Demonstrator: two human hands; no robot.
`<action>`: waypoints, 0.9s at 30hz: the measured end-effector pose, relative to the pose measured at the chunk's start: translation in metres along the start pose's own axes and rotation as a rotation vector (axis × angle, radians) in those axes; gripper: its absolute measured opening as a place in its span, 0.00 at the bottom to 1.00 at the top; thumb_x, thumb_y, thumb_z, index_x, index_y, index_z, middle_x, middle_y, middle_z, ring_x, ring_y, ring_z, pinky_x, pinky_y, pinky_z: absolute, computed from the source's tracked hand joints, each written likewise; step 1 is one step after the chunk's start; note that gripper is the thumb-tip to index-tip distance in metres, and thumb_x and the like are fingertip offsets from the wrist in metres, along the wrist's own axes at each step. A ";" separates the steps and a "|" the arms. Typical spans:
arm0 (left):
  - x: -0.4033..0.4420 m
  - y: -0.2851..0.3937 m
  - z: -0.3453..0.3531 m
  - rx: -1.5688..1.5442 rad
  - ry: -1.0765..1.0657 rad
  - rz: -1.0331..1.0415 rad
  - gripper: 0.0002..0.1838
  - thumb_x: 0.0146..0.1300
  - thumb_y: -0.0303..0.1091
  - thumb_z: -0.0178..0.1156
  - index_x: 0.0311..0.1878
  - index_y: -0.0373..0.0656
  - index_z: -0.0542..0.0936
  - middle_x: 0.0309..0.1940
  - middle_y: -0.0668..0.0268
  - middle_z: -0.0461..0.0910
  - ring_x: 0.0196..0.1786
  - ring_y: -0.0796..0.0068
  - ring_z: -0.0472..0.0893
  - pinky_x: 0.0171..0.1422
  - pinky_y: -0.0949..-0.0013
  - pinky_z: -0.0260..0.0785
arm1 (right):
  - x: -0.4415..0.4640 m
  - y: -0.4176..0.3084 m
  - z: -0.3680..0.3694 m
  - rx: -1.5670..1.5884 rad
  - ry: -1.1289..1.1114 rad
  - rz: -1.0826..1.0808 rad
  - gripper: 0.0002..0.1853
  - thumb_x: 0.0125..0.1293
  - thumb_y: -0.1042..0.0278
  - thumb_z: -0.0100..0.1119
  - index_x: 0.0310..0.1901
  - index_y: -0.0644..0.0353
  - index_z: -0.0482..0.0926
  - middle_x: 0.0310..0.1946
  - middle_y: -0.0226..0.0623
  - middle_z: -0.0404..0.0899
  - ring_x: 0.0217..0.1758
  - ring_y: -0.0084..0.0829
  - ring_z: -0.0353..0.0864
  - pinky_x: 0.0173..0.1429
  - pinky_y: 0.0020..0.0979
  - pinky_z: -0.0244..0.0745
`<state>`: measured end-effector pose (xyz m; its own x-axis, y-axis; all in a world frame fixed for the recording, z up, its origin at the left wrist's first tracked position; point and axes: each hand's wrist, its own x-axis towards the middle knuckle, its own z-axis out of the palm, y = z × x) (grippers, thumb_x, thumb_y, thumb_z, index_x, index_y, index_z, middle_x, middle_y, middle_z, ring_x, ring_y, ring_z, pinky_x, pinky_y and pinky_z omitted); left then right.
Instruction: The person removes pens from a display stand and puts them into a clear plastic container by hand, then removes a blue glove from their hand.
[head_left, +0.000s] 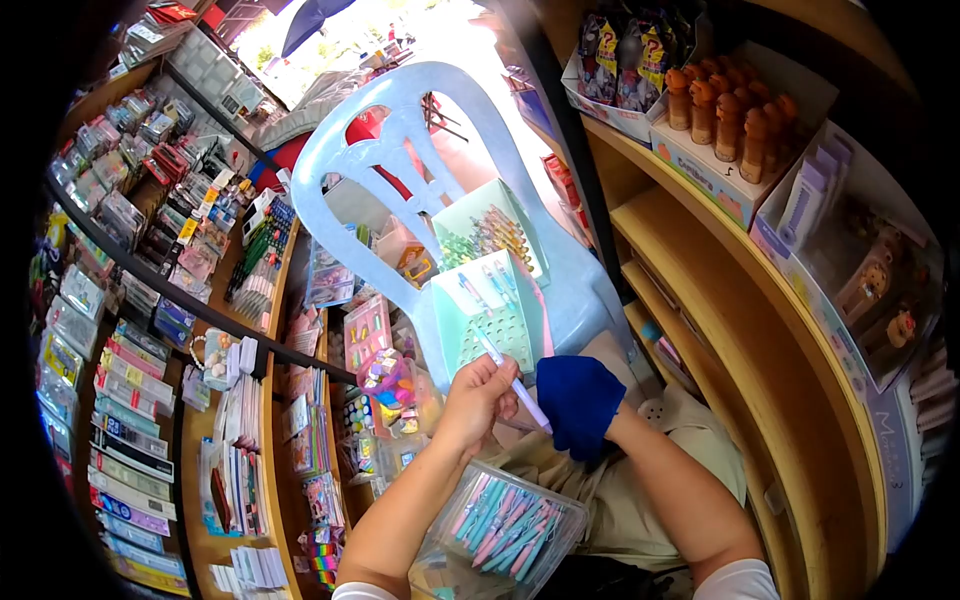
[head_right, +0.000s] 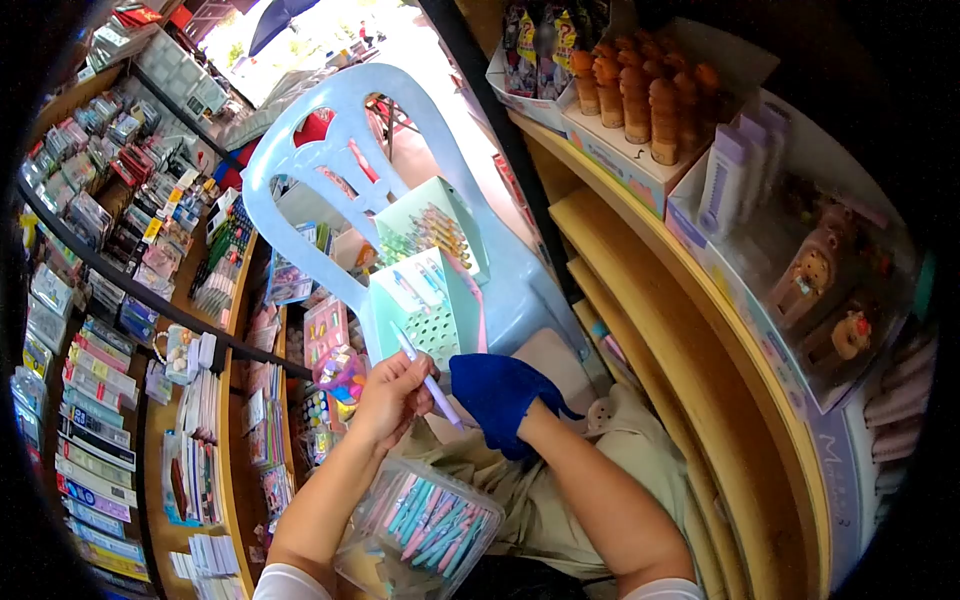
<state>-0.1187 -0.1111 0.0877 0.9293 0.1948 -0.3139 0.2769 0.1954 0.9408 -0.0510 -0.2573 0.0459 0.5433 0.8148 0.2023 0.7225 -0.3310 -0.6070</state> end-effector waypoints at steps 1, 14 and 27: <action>0.000 -0.001 0.000 -0.002 0.016 0.010 0.10 0.62 0.35 0.51 0.29 0.39 0.71 0.16 0.70 0.68 0.17 0.81 0.64 0.22 0.78 0.56 | -0.001 0.002 -0.004 -0.040 -0.059 -0.072 0.05 0.56 0.69 0.47 0.32 0.59 0.71 0.30 0.46 0.74 0.33 0.45 0.74 0.36 0.38 0.69; -0.001 0.001 0.004 0.064 -0.001 0.089 0.08 0.61 0.27 0.51 0.42 0.36 0.70 0.24 0.67 0.74 0.18 0.81 0.72 0.23 0.80 0.66 | -0.006 -0.017 0.003 0.351 0.136 -0.123 0.12 0.62 0.61 0.41 0.29 0.60 0.72 0.26 0.43 0.75 0.31 0.43 0.74 0.33 0.36 0.67; 0.001 0.001 -0.004 0.074 -0.012 0.155 0.08 0.60 0.26 0.52 0.42 0.37 0.70 0.23 0.68 0.74 0.19 0.80 0.73 0.22 0.79 0.66 | -0.007 0.003 0.003 0.236 -0.043 -0.212 0.15 0.38 0.69 0.60 0.32 0.59 0.71 0.28 0.44 0.72 0.33 0.45 0.74 0.34 0.37 0.69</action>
<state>-0.1184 -0.1070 0.0873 0.9650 0.2055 -0.1627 0.1463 0.0924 0.9849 -0.0535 -0.2622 0.0400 0.3690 0.8747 0.3141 0.6958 -0.0359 -0.7174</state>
